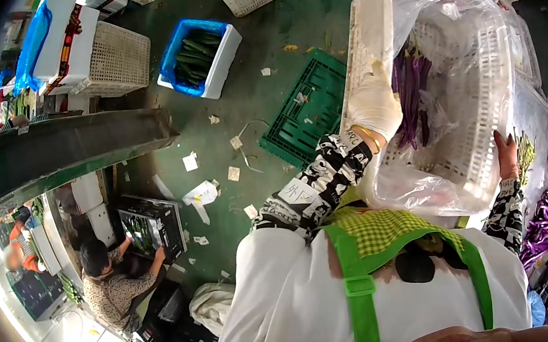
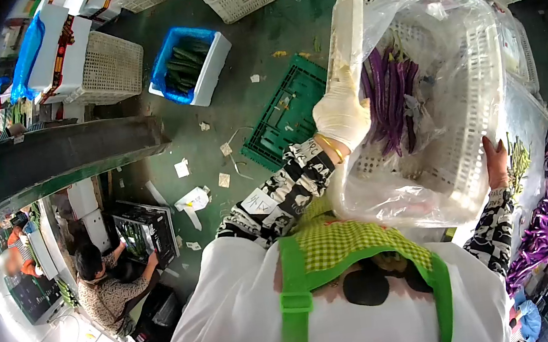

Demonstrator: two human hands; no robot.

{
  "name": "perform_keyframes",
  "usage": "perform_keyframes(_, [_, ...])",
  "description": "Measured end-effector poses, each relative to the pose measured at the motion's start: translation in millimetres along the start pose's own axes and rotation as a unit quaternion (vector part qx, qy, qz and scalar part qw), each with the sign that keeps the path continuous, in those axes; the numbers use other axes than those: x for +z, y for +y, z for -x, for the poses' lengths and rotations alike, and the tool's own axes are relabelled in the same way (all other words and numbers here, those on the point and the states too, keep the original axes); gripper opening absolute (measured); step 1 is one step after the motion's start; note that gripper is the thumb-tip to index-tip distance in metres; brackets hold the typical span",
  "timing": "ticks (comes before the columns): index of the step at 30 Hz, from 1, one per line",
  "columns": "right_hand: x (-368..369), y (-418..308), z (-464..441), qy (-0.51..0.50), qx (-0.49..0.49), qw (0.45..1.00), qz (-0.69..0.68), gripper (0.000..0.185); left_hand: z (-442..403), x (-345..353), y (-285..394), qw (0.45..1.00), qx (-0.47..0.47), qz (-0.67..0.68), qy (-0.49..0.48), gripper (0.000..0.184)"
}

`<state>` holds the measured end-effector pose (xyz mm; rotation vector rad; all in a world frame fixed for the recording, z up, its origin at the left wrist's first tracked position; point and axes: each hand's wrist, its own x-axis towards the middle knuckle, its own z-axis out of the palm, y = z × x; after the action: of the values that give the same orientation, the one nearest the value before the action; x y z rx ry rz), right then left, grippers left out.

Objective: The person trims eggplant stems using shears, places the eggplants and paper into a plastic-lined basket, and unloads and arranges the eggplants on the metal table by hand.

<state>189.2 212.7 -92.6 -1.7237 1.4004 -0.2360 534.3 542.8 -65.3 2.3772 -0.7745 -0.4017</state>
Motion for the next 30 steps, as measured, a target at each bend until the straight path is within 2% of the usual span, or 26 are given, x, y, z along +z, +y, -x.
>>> perform_keyframes(1, [0, -7, 3, -0.014, 0.016, 1.000, -0.012, 0.049, -3, 0, 1, 1.000, -0.012, 0.001, -0.004, 0.073])
perform_keyframes(2, [8, -21, 13, 0.029, -0.035, 0.996, 0.076, 0.048, -6, 0, -1, 0.998, -0.022, 0.049, -0.010, 0.064])
perform_keyframes(3, [5, -1, 1, 0.007, -0.063, 0.998, -0.028, 0.046, -6, 3, 0, 0.997, -0.043, 0.068, 0.010, 0.057])
perform_keyframes(5, [0, 24, -17, -0.021, -0.057, 0.997, -0.052, 0.045, -5, -3, 2, 0.997, -0.047, 0.063, 0.016, 0.050])
perform_keyframes(6, [8, -5, 4, -0.044, -0.002, 0.993, -0.113, 0.044, -5, 5, -5, 0.998, -0.044, 0.052, -0.008, 0.060])
perform_keyframes(9, [13, -21, 18, -0.096, -0.004, 0.977, -0.190, 0.042, -9, 5, -5, 0.997, -0.036, 0.067, -0.020, 0.056])
perform_keyframes(11, [11, -15, 12, -0.077, 0.017, 0.985, -0.152, 0.040, -12, 9, -6, 0.998, -0.015, 0.065, 0.000, 0.046])
perform_keyframes(13, [16, -22, 18, -0.059, -0.004, 0.984, -0.166, 0.039, -19, 13, -14, 0.998, 0.010, 0.062, 0.003, 0.041])
perform_keyframes(14, [19, -23, 19, -0.033, -0.009, 0.989, -0.141, 0.040, -24, 2, -10, 0.999, -0.006, 0.041, -0.020, 0.040])
perform_keyframes(17, [26, -48, 37, -0.048, -0.034, 0.992, -0.114, 0.041, -66, 0, -59, 0.992, 0.114, 0.056, -0.015, 0.038])
perform_keyframes(18, [27, -60, 45, -0.048, -0.046, 0.994, -0.092, 0.041, -81, -10, -66, 0.993, 0.097, 0.047, -0.046, 0.038])
perform_keyframes(20, [33, -99, 68, -0.055, -0.020, 0.988, -0.143, 0.041, -106, -36, -66, 0.993, 0.066, 0.047, -0.090, 0.042])
perform_keyframes(25, [47, -144, 85, -0.018, -0.018, 0.973, -0.230, 0.045, -157, -52, -75, 0.983, 0.121, 0.078, -0.115, 0.040])
perform_keyframes(26, [51, -157, 89, -0.012, 0.007, 0.971, -0.239, 0.046, -168, -63, -67, 0.982, 0.114, 0.074, -0.130, 0.040])
perform_keyframes(27, [51, -186, 99, -0.025, 0.053, 0.981, -0.186, 0.046, -170, -70, -63, 0.981, 0.100, 0.073, -0.149, 0.040])
perform_keyframes(29, [51, -177, 95, 0.003, 0.040, 0.984, -0.175, 0.046, -190, -72, -68, 0.976, 0.123, 0.101, -0.151, 0.034])
perform_keyframes(30, [54, -173, 89, -0.011, 0.012, 0.976, -0.219, 0.046, -195, -77, -62, 0.974, 0.094, 0.124, -0.167, 0.033])
